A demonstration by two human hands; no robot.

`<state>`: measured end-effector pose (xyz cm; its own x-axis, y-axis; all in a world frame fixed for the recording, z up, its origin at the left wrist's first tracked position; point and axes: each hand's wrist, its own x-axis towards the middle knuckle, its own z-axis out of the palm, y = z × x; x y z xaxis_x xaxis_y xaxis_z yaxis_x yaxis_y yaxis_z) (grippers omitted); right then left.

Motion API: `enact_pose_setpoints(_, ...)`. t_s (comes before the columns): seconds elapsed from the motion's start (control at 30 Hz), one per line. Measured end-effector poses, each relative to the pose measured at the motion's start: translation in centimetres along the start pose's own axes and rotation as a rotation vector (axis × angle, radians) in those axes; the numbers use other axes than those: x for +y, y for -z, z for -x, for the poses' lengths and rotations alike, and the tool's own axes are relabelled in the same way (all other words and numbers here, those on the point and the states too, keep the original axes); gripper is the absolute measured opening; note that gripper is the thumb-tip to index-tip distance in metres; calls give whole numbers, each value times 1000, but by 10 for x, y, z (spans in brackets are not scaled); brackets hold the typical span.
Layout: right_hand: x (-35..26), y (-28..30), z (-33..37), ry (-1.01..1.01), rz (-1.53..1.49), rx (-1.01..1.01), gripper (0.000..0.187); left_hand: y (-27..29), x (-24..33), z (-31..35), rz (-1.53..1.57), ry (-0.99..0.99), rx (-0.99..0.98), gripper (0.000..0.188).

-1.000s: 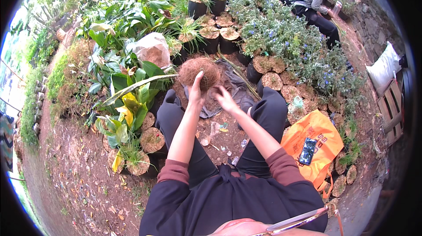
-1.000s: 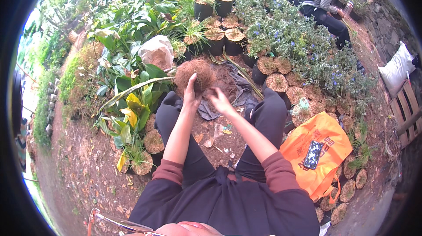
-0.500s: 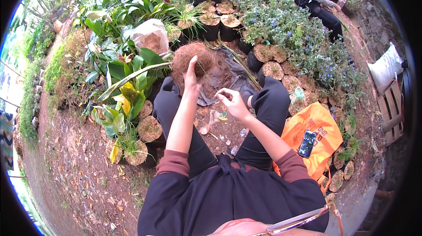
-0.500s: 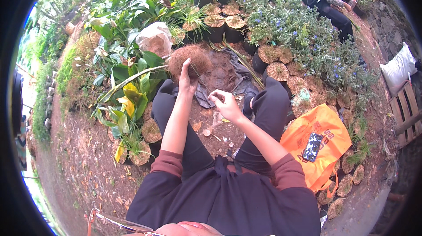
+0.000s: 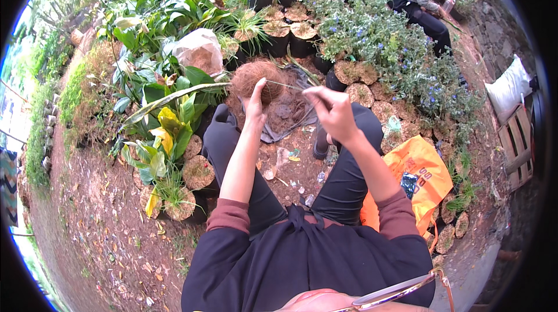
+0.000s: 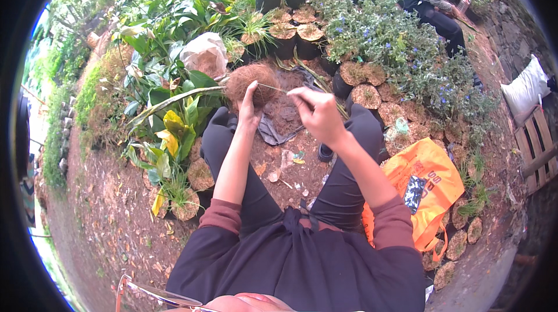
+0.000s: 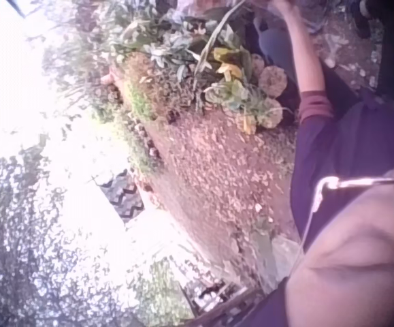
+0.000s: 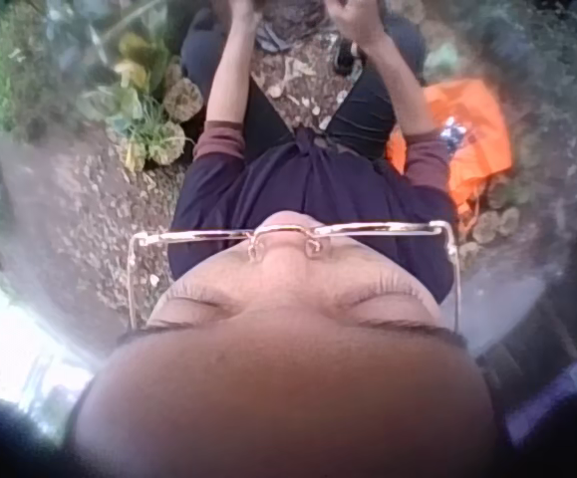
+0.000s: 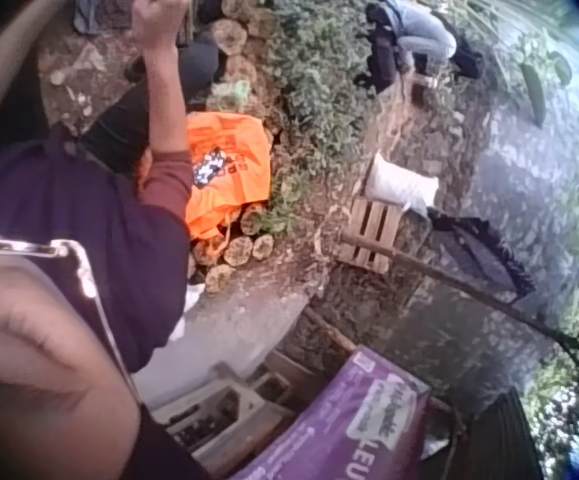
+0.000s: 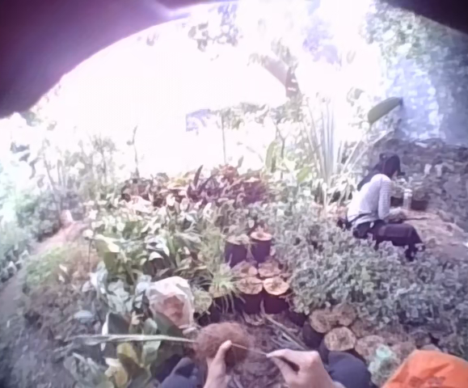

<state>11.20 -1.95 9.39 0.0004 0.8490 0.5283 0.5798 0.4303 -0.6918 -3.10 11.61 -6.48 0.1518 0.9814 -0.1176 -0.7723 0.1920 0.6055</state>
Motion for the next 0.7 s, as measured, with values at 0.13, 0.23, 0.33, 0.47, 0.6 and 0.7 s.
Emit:
enact_pose_setpoints(0.13, 10, 18, -43, 22, 78, 72, 9, -4, 1, 5, 22, 101, -99, 57)
enact_pose_setpoints(0.23, 21, 28, -75, 24, 77, 98, 11, -16, 8, 15, 39, 101, -197, 54)
enact_pose_setpoints(0.33, 38, 31, -98, 30, 81, 77, 14, -24, 11, 22, 24, 80, -245, 51)
enact_pose_setpoints(0.47, 55, 34, -111, -59, 183, 62, 15, -32, 18, 33, 28, 162, -261, 49)
enact_pose_setpoints(0.6, 76, 33, -116, -115, 189, 38, 15, -24, 14, 31, -51, 162, -304, 56)
enact_pose_setpoints(0.7, 90, 29, -117, -173, 167, 31, 15, -23, 15, 38, -26, 207, -319, 56)
